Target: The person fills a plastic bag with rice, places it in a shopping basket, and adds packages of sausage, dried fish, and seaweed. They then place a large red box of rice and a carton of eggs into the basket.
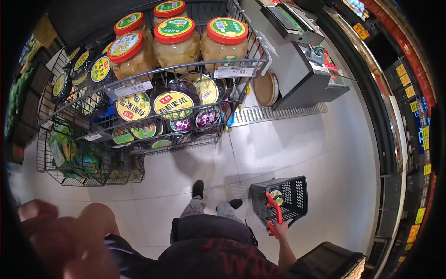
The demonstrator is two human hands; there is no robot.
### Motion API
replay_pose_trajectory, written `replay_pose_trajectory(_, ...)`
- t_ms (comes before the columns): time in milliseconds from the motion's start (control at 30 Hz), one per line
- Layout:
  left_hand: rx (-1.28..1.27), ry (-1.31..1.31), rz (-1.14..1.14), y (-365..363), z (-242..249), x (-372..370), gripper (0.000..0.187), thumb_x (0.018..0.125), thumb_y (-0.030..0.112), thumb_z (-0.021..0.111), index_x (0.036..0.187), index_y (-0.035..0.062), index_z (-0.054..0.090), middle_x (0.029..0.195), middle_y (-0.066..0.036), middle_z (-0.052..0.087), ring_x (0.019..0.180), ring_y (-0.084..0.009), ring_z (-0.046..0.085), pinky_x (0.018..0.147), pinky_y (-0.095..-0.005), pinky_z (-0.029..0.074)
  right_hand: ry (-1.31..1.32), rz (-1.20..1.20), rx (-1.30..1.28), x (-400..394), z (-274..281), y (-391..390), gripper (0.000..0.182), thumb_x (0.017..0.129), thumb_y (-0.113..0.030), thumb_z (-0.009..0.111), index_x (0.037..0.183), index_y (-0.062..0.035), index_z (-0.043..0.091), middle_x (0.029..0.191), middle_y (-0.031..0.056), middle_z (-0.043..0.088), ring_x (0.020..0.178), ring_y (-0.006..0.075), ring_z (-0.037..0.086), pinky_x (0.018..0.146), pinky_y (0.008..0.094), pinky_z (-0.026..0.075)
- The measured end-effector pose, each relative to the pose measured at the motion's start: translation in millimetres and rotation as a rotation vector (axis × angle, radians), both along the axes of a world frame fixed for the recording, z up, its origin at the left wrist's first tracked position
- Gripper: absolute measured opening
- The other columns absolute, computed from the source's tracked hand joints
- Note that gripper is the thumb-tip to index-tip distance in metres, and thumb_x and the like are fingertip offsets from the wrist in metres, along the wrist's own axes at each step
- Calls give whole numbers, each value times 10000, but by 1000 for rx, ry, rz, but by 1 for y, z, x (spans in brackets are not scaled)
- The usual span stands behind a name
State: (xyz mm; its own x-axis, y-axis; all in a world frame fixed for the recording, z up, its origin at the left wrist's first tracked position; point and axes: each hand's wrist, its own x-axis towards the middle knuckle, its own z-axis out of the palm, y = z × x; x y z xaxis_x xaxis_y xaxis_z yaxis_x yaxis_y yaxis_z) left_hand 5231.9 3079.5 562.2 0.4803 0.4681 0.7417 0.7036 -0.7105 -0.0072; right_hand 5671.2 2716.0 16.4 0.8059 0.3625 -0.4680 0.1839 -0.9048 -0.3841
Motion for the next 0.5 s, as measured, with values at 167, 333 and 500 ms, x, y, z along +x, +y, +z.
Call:
replay_pose_trajectory(167, -159, 225, -80, 59, -104, 31, 157, 836, 134, 700, 959, 38, 678, 689, -30, 552, 585, -200, 543, 536, -280, 440, 62, -41, 0, -5, 8, 8, 260, 766, -189, 675, 744, 70, 665, 618, 163, 649, 586, 266, 686, 552, 404, 507)
replay_pose_trajectory(333, -897, 576, -84, 59, -304, -8, 235, 886, 241, 643, 1020, 48, 625, 907, -109, 643, 880, -307, 660, 705, -410, 547, 126, -64, 50, -16, 8, 11, 223, 769, -152, 670, 730, 66, 653, 593, 117, 628, 539, 207, 648, 514, 381, 493)
replay_pose_trajectory(500, -1238, 815, 29, 6, -472, -83, 312, 865, 283, 672, 1101, 83, 633, 1030, -120, 677, 967, -309, 666, 834, -451, 527, 331, -94, 42, -44, 43, 32, 233, 798, -178, 678, 673, 14, 637, 583, 64, 619, 500, 137, 606, 460, 334, 458)
